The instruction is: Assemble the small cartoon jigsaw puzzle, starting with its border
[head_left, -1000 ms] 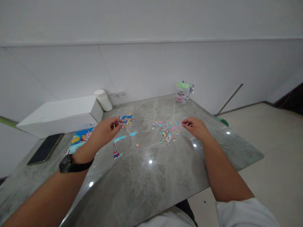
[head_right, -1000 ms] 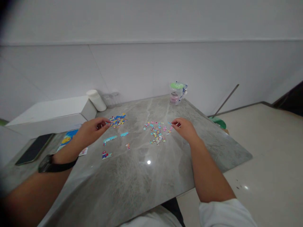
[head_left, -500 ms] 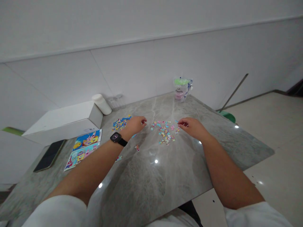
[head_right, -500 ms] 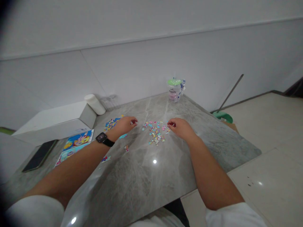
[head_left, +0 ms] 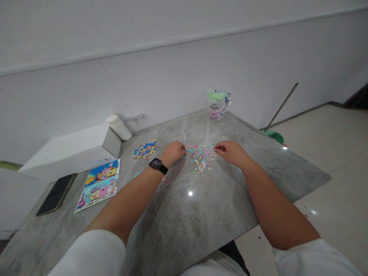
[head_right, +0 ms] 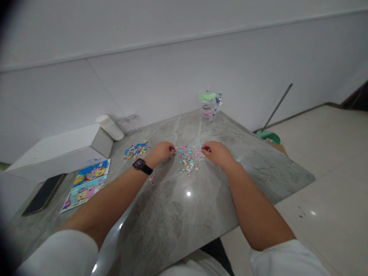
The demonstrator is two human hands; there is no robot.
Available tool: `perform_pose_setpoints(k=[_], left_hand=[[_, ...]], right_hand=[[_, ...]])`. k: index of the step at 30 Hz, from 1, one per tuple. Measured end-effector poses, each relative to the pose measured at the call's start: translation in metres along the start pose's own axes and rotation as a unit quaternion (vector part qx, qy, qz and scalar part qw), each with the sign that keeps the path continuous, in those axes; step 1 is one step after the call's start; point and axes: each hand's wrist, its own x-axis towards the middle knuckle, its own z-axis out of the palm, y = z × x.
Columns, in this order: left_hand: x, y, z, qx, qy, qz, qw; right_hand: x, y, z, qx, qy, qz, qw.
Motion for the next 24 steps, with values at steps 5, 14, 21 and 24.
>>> perform_pose_setpoints(k=[5,14,21,24], left_hand=[[-0.004,0.006,0.006,0.005,0.0,0.012,1.0],[-0.016,-0.023,-0.022,-0.063,0.075,0.026,0.995],[-0.043,-0.079,-0.03,-0.109,0.149,-0.039,0.982],[-0.047,-0.08,-0.015,-0.078,0.119,-0.002,0.99]], right_hand=[[0.0,0.0,0.001,-0.004,-0.005,0.006,1.0],[-0.001,-0.004,0.006,-0.006,-0.027,-0.002,1.0],[-0.004,-0.01,0.013,-0.035,-0.065,-0.015,0.997],[-0.006,-0.009,0.015,-0.055,-0.083,-0.016,0.995]])
